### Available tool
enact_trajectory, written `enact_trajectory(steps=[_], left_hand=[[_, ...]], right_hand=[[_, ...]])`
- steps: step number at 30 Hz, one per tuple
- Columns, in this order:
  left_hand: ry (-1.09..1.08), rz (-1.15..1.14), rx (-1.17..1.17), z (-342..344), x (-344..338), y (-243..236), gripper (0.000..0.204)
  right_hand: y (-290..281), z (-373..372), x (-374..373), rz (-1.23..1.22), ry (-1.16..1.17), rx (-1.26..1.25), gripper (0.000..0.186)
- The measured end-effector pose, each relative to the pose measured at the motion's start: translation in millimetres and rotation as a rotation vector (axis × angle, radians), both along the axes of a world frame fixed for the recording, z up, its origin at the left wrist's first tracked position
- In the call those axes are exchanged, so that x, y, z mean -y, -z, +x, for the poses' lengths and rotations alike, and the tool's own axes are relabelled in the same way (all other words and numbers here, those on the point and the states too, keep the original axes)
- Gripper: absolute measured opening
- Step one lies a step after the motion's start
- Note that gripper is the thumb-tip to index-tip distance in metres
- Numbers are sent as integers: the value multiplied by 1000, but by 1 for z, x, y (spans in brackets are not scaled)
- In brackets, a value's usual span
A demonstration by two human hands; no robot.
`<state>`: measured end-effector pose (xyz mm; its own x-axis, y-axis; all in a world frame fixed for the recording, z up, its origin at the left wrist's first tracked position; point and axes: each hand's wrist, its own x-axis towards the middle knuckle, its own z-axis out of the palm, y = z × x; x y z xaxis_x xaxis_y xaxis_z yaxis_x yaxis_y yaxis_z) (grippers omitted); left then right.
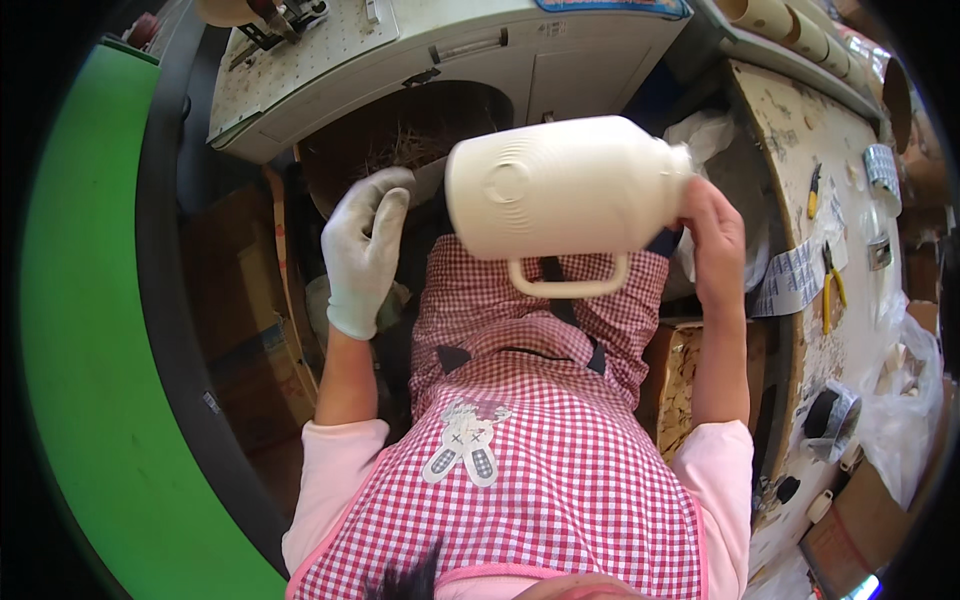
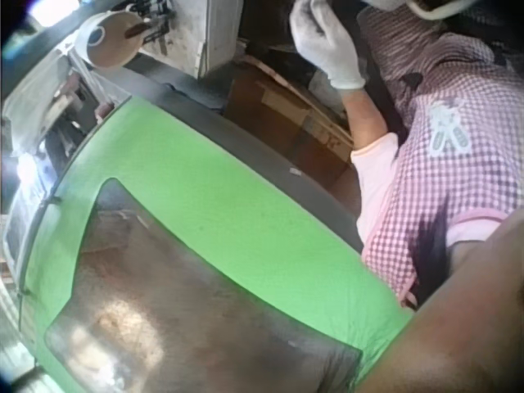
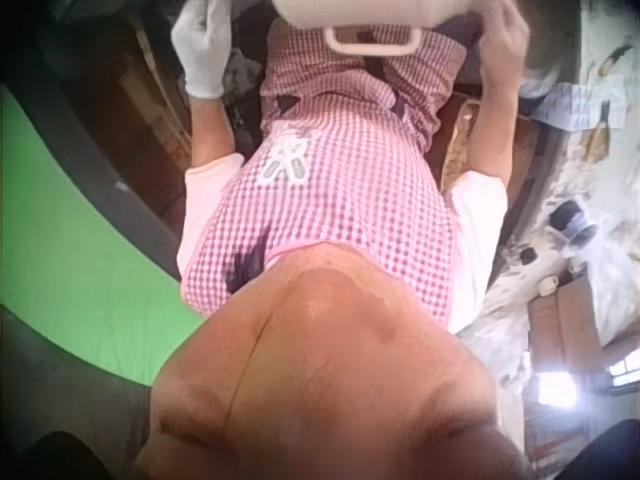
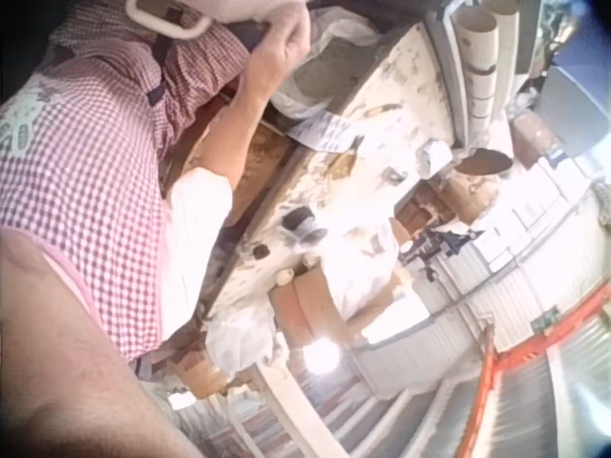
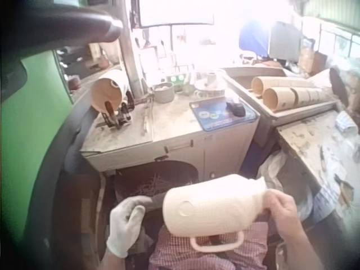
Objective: The person repeatedly picks up white ceramic pitchers, smooths the rim and body with a small tool, and places them on a nearby surface. The person also uses pliers to remove small protrusions from the pitcher openings.
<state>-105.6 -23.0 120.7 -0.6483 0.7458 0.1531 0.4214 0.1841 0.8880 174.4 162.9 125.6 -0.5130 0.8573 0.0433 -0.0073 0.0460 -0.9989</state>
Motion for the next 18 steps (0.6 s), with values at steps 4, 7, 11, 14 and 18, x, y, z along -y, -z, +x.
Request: enact_trajectory(steps=[4, 7, 11, 14, 18], left_hand=[[383, 38, 1046, 26, -3, 29, 47], [557, 211, 1281, 48, -19, 61, 55], [655, 216, 1334, 38, -23, 79, 58], [773, 246, 1454, 19, -28, 94, 66], [927, 155, 1491, 12, -34, 144, 83]], right_hand=[[32, 46, -25, -45, 28, -66, 34], [31, 47, -29, 294, -13, 313, 28], [-16, 19, -31, 818, 274, 453, 23], [-55, -26, -48, 637, 149, 300, 23], [-78, -153, -81, 475, -388, 269, 37]])
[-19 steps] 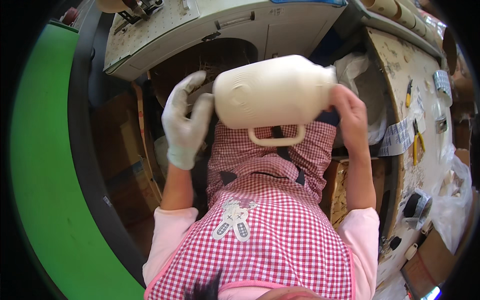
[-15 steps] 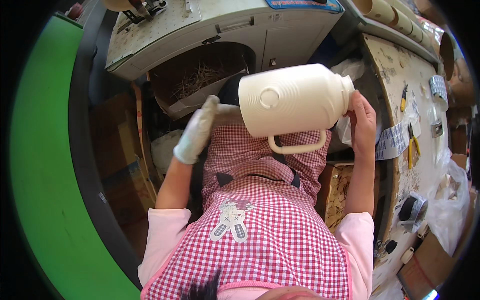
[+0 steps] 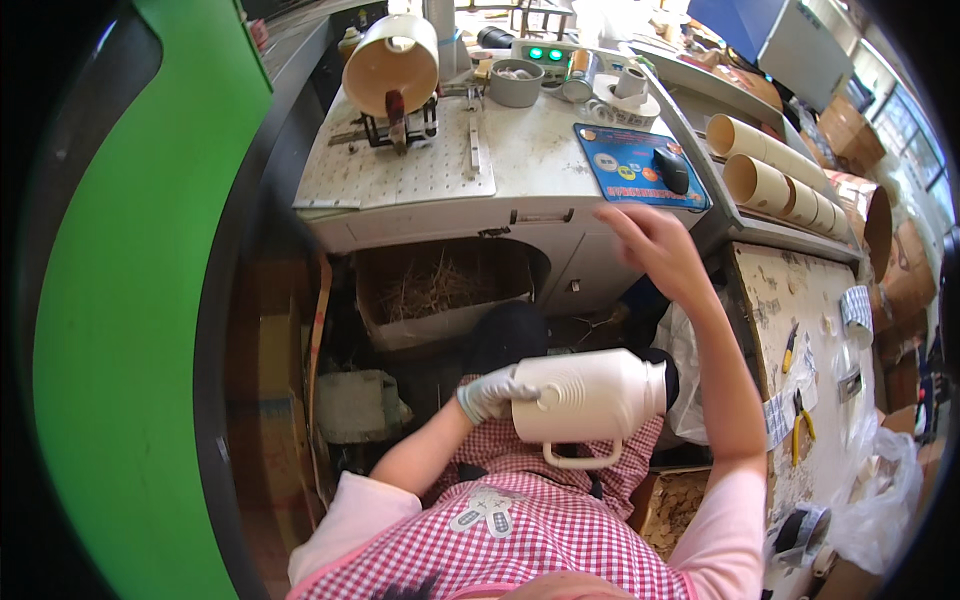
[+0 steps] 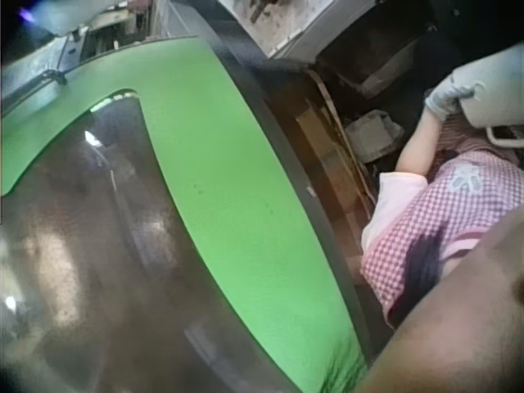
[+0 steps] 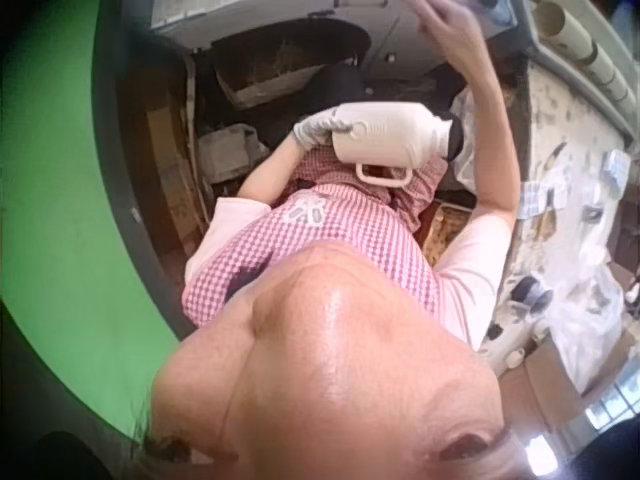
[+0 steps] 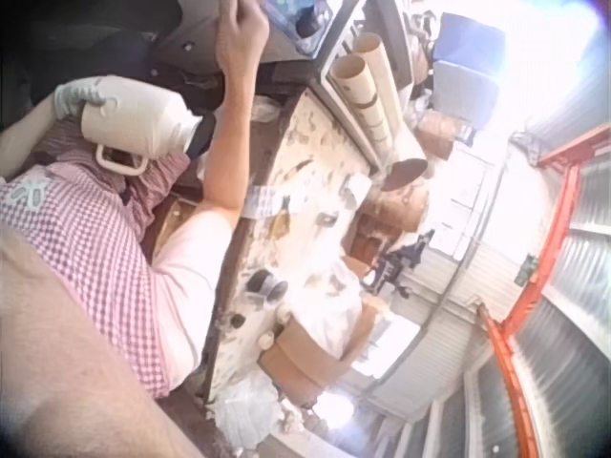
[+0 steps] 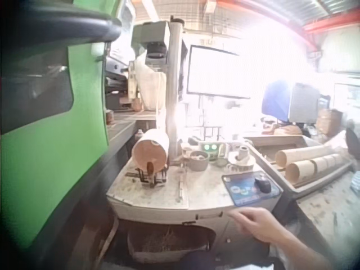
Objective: The person repeatedly picks up white ceramic pitchers, smooths the rim and body with a small tool, and places them on a nearby surface. The person also uses pliers to remove small protrusions from the pitcher openings.
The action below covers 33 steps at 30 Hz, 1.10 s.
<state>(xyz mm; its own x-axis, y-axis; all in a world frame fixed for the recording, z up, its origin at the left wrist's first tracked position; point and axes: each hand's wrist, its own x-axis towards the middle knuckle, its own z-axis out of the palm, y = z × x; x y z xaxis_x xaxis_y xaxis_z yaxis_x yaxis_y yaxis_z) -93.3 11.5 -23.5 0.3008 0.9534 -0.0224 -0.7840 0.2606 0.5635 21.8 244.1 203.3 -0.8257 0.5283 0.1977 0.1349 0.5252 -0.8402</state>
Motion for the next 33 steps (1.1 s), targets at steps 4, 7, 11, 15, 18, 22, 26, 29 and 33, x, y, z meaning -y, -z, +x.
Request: enact_trajectory(steps=[4, 7, 11, 15, 18, 22, 26, 29, 33], left_hand=[[19, -72, 15, -4, 12, 42, 87], [-15, -119, 5, -7, 22, 49, 81], [-54, -170, -4, -11, 25, 44, 77], [-45, -196, -3, -13, 23, 44, 77], [-24, -216, -17, -15, 24, 47, 79], [-11, -232, 2, -15, 22, 46, 79], [21, -267, 22, -13, 12, 42, 78], [-3, -280, -15, -12, 3, 42, 77], [34, -307, -58, -8, -5, 44, 77]], right_hand=[[-25, -177, -34, 279, -91, -72, 56], [-42, -293, -41, 601, 99, 65, 92], [-49, -375, -49, 812, 56, 185, 32], [-42, -367, -80, 407, 277, -164, 23], [-44, -287, -149, 535, 274, -148, 16], [-42, -102, -253, -204, 428, -429, 39], [-30, 54, -311, -245, 677, -284, 25], [-19, 124, -320, -466, 714, -230, 20], [8, 150, -334, -417, 864, -129, 19]])
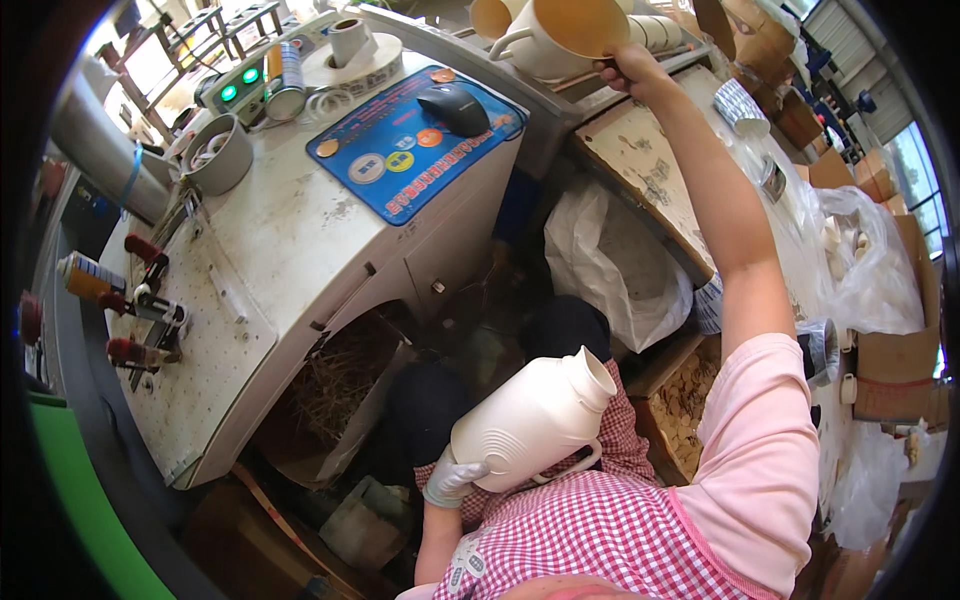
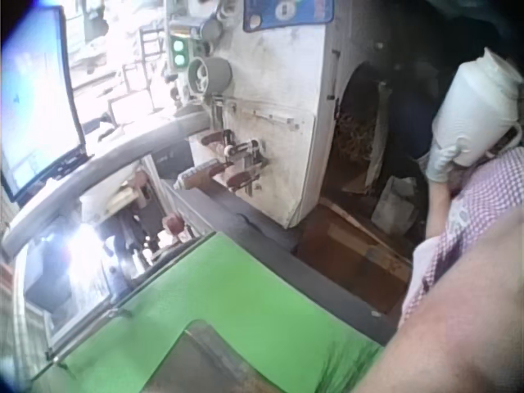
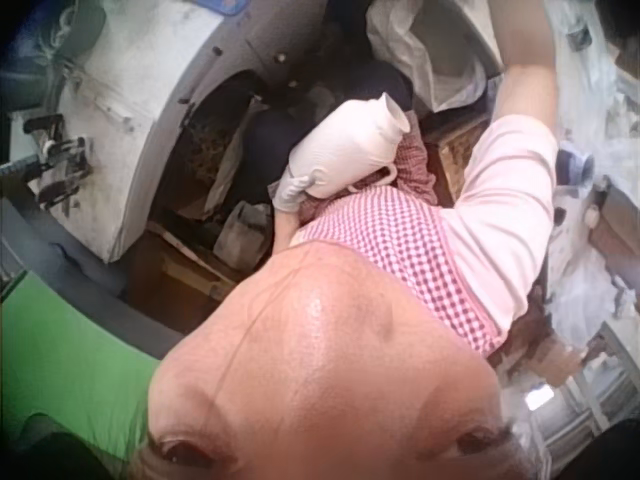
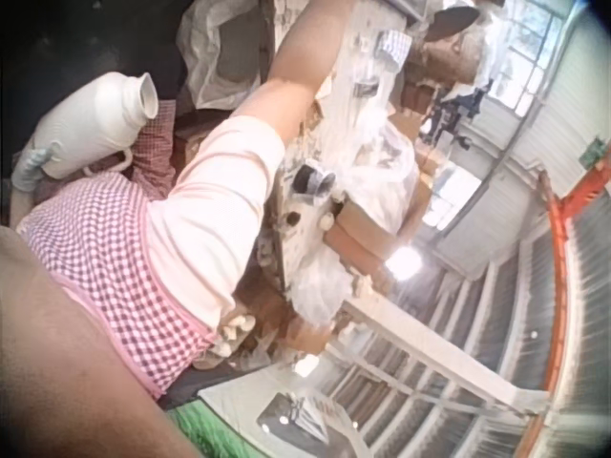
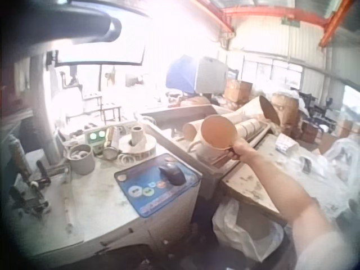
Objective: The person repeatedly picks up white ceramic pitchers, smooths the rim and body with a small tool, and places them on a nearby surface. The person also uses pliers to remove small protrusions from the pitcher openings.
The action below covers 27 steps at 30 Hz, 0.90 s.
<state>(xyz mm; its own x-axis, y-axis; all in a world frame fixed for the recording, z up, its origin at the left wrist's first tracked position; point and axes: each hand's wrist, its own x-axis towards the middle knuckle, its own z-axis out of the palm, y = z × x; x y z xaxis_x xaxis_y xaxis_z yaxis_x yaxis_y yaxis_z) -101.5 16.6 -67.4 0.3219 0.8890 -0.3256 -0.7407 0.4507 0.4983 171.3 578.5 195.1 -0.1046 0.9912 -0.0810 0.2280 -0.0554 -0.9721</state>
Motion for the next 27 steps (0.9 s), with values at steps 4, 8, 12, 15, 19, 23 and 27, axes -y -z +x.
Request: enact_trajectory(steps=[4, 8, 12, 15, 19, 23, 27], left_hand=[[-14, -39, -13, 3, -1, 0, 77], [-34, -60, -31, 4, -1, -3, 76], [-28, -101, -30, 4, -4, -6, 77], [-10, -132, -17, 5, -9, -6, 79], [-17, -135, -38, 7, -12, -9, 83], [-19, -116, -56, 7, -13, -13, 84], [-47, -87, -119, 8, -7, -10, 90]], right_hand=[[25, 2, -31, 98, 203, 121, 20], [43, 12, -59, 160, 343, 491, 31], [72, 3, -74, 508, 387, 828, 38], [98, -25, -86, 686, 467, 1166, 43], [113, -54, -107, 645, 404, 1314, 60], [111, -76, -130, 583, 752, 1062, 70], [87, -90, -105, 561, 371, 1208, 77]])
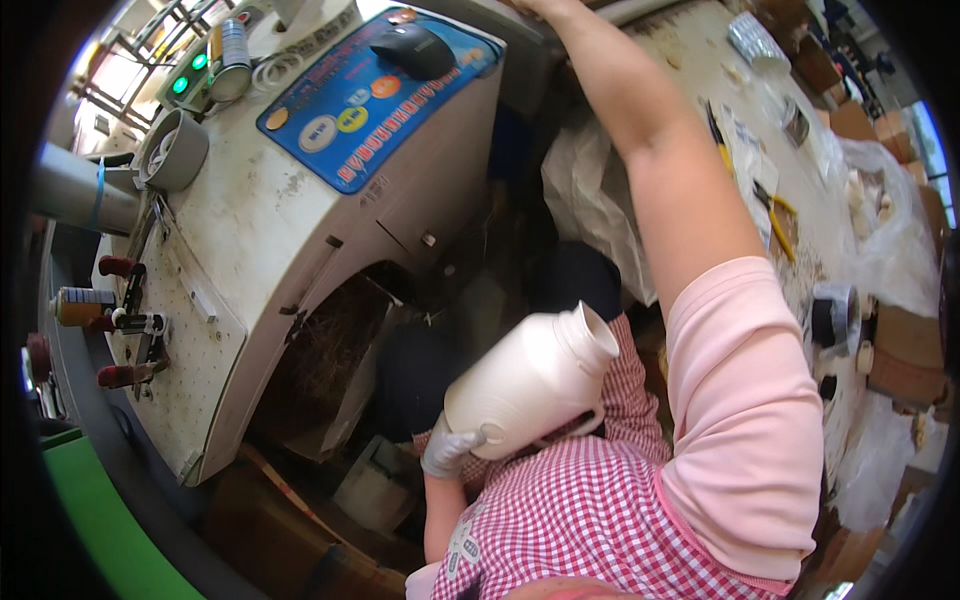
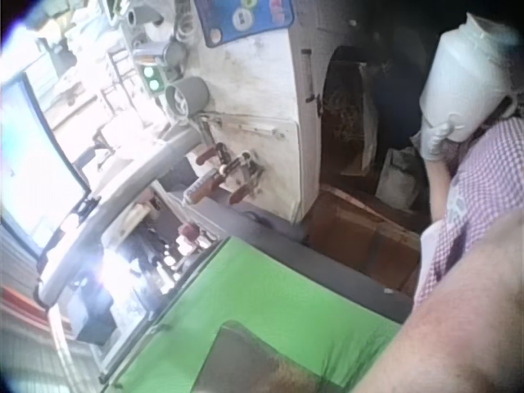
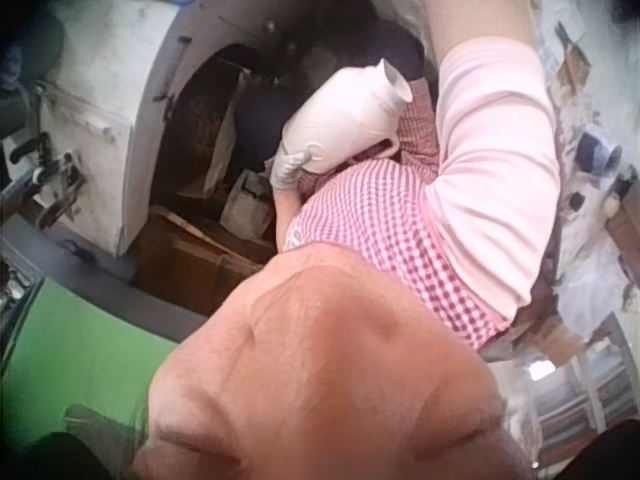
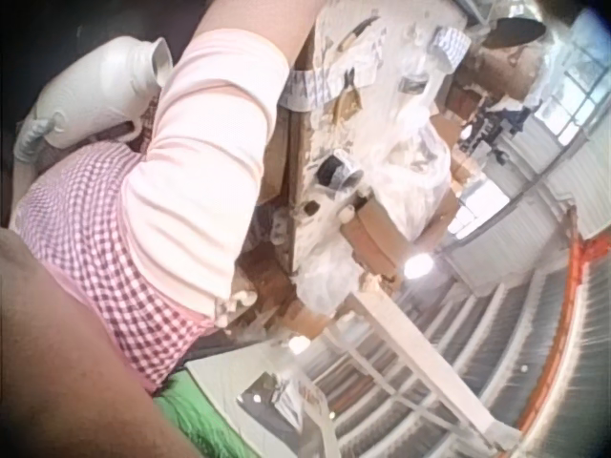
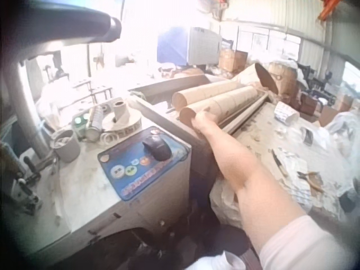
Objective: The person repeatedly picks up white ceramic pitchers, smooths the rim and body with a small tool, and places them on a nearby surface. The person also uses pliers to remove small protrusions from the pitcher openings.
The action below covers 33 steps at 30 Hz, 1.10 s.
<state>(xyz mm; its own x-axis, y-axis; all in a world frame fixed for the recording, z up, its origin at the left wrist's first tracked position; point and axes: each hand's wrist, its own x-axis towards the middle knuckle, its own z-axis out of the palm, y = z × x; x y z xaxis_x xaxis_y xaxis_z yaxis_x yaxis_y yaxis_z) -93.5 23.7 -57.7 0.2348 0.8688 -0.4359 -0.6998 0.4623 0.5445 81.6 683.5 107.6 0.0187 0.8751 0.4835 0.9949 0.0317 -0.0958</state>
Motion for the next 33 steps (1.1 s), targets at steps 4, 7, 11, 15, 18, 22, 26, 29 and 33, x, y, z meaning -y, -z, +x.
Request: enact_trajectory(steps=[4, 7, 11, 15, 18, 22, 26, 29, 33], left_hand=[[-94, -18, -116, -1, 15, 15, 99], [-132, 27, -131, -8, 24, 30, 98], [-145, 56, -110, -11, 33, 34, 87], [-253, 92, 28, 8, 43, 16, 75], [-312, 397, -323, 32, 54, -1, 55], [-357, 523, -912, 67, 60, -16, 42], [-450, 222, -534, 81, 57, -34, 39], [-452, 137, -73, 86, 54, -49, 37], [-523, -51, 26, 95, 49, -63, 33]], right_hand=[[-30, 33, 127, 26, -340, -164, 85], [-18, 116, 270, -551, -791, -710, 38], [43, 276, 431, -1341, -688, -634, 34], [162, 385, 540, -1111, 102, -154, 24], [239, 419, 596, -847, 105, -283, 29], [297, 406, 614, -700, 151, -406, 36], [323, 385, 609, -700, 173, -407, 41], [323, 389, 612, -680, 185, -516, 37], [266, 383, 608, -549, 271, -700, 19]])
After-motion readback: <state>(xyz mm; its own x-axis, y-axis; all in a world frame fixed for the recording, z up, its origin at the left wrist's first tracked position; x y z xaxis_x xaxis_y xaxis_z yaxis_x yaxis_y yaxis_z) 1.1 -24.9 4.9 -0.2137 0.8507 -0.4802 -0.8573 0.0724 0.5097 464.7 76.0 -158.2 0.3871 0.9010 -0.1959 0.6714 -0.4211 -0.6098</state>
